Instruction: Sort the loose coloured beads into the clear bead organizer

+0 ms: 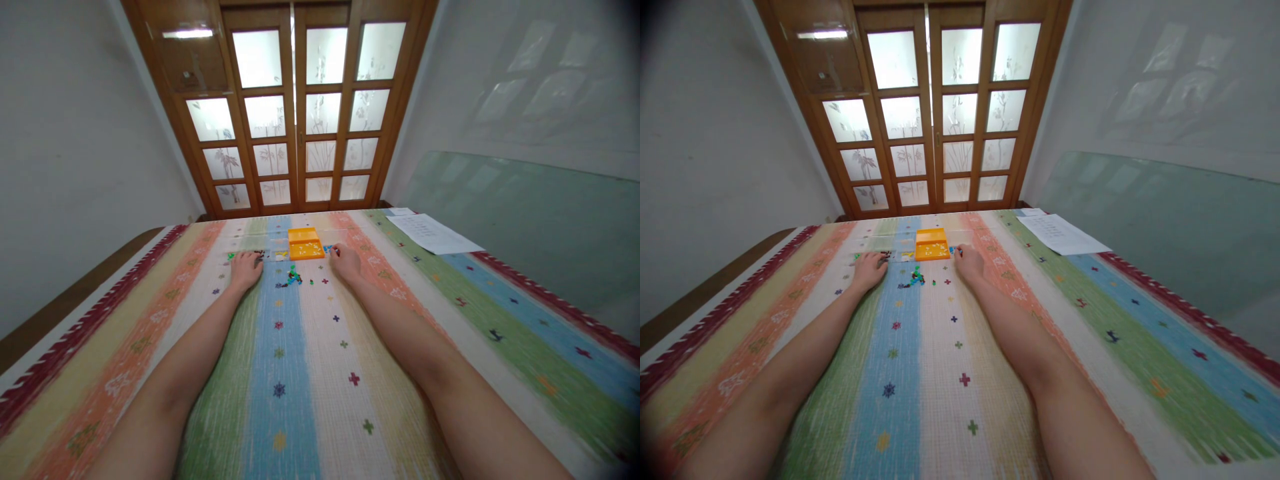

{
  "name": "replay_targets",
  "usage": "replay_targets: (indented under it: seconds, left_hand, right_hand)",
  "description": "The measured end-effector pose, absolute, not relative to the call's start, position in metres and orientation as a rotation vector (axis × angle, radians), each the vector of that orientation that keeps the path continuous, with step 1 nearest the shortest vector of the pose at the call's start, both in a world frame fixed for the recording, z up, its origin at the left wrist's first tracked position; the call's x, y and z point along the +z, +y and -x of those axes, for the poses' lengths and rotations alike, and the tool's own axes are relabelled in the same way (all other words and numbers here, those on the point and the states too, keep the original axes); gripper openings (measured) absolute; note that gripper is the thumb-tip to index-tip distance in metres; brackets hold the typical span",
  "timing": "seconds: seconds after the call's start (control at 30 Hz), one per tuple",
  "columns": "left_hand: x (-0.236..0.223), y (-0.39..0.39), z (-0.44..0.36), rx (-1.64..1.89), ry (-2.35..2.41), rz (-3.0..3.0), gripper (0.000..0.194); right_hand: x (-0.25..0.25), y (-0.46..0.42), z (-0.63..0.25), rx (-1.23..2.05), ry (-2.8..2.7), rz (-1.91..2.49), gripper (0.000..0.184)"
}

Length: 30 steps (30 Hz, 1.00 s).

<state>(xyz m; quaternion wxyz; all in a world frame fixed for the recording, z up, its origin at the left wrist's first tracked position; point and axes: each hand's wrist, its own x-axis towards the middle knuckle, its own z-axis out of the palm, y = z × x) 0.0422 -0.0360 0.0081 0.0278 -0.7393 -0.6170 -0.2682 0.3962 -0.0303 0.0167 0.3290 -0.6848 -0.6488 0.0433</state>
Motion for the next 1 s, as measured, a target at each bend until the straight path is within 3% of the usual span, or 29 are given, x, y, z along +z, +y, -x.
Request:
replay_targets:
  seconds: [0.27,0.77,1.0]
  left_hand:
    - [0.0050,-0.0344,-0.0423,-0.779,-1.862,2.343,0.025]
    - [-0.0011,-0.0276,-0.0367,-0.788,-1.846,2.271,0.043]
    - [-0.0023,-0.0270,-0.0364,-0.679,-1.810,2.311,0.037]
  right_hand:
    - [0.0111,-0.0260,-0.3964,0.112,-1.726,1.756,0.031]
    - [0.0080,-0.0243,-0.3978,0.098,-1.746,1.741,0.030]
    - [0.0085,-0.0248,-0.3960,0.118,-1.756,1.770,0.030]
